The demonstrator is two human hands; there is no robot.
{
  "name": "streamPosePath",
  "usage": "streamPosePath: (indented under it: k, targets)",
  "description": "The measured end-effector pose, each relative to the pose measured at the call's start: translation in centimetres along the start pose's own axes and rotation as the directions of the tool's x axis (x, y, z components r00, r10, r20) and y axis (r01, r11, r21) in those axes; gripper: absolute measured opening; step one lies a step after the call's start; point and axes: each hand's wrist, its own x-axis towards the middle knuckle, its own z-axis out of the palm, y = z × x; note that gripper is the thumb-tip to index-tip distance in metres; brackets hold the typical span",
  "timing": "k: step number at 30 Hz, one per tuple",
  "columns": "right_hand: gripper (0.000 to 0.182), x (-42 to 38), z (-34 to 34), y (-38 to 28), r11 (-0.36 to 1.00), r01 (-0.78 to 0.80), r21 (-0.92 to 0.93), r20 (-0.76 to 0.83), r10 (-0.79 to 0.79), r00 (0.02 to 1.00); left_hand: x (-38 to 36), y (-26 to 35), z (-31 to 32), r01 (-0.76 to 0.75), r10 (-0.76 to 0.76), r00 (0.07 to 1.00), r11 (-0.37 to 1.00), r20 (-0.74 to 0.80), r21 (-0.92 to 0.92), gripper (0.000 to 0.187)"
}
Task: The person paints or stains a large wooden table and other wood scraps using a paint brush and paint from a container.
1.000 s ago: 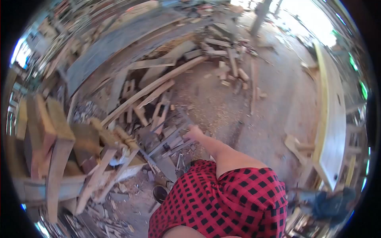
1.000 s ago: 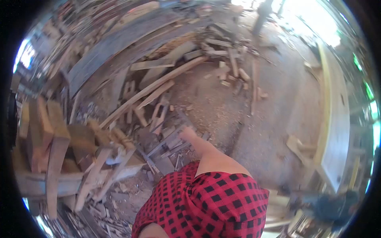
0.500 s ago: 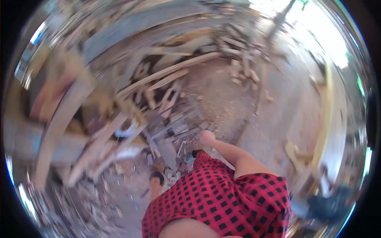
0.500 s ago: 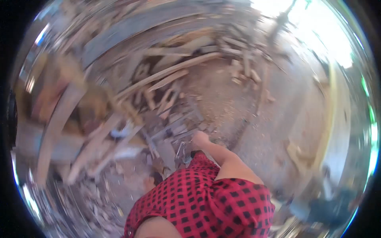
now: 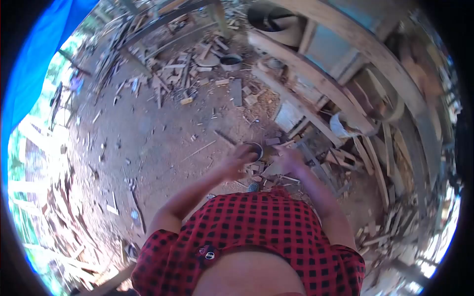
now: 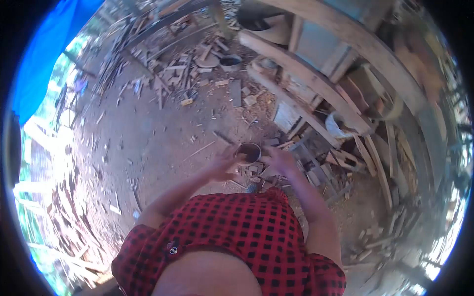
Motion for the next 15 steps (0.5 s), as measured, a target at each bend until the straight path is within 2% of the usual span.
streamPosePath:
  k: [1, 2, 3, 5, 6, 9, 11, 13, 14, 15]
  targets:
    - [0.048, 1.2, 6.0, 11.7, 0.944, -0.196, -0.265, 0.147, 0.241, 0.959, -3.3, -4.1, 2.5, 0.176, -0.178, 0.98, 0.984, -0.09, -0.025, 0.074]
    - [0.051, -2.0, 4.5, 14.1, 0.907, -0.362, -0.217, 0.15, 0.397, 0.905, -6.8, -7.5, 4.2, 0.342, -0.348, 0.923, 0.938, -0.165, -0.064, 0.075]
    - [0.057, -3.1, 5.9, 20.8, 0.79, -0.397, -0.468, 0.25, 0.549, 0.797, -10.8, -6.9, 1.2, 0.525, -0.558, 0.817, 0.823, -0.143, -0.215, 0.074]
    - [0.052, -9.4, 3.6, 18.4, 0.704, -0.671, -0.231, -0.115, 0.665, 0.738, -19.1, -9.9, 2.5, 0.802, -0.819, 0.564, 0.574, -0.107, -0.162, 0.075]
    - [0.052, -10.5, 4.2, 19.8, 0.7, -0.688, -0.19, -0.134, 0.676, 0.725, -22.9, -10.9, 3.4, 0.878, -0.887, 0.461, 0.459, -0.02, -0.135, 0.076]
    - [0.051, -11.7, 11.1, 27.7, 0.738, -0.617, -0.272, 0.125, 0.663, 0.738, -32.0, -12.7, 8.6, 0.941, -0.952, 0.266, 0.222, 0.151, -0.255, 0.077]
    - [0.051, -10.9, 15.6, 30.5, 0.796, -0.508, -0.329, 0.271, 0.595, 0.757, -33.1, -11.0, 9.7, 0.911, -0.947, 0.203, 0.09, 0.249, -0.402, 0.079]
    - [0.051, -8.9, 18.9, 30.9, 0.852, -0.394, -0.345, 0.368, 0.509, 0.778, -31.6, -10.0, 10.3, 0.892, -0.926, 0.251, 0.109, 0.281, -0.439, 0.08]
    - [0.051, -7.1, 20.8, 30.9, 0.883, -0.335, -0.327, 0.401, 0.451, 0.797, -32.1, -11.4, 13.6, 0.795, -0.902, 0.291, 0.041, 0.32, -0.605, 0.08]
    - [0.051, -4.9, 22.4, 30.0, 0.908, -0.296, -0.296, 0.409, 0.4, 0.82, -32.6, -13.0, 15.6, 0.733, -0.89, 0.318, 0.012, 0.327, -0.68, 0.08]
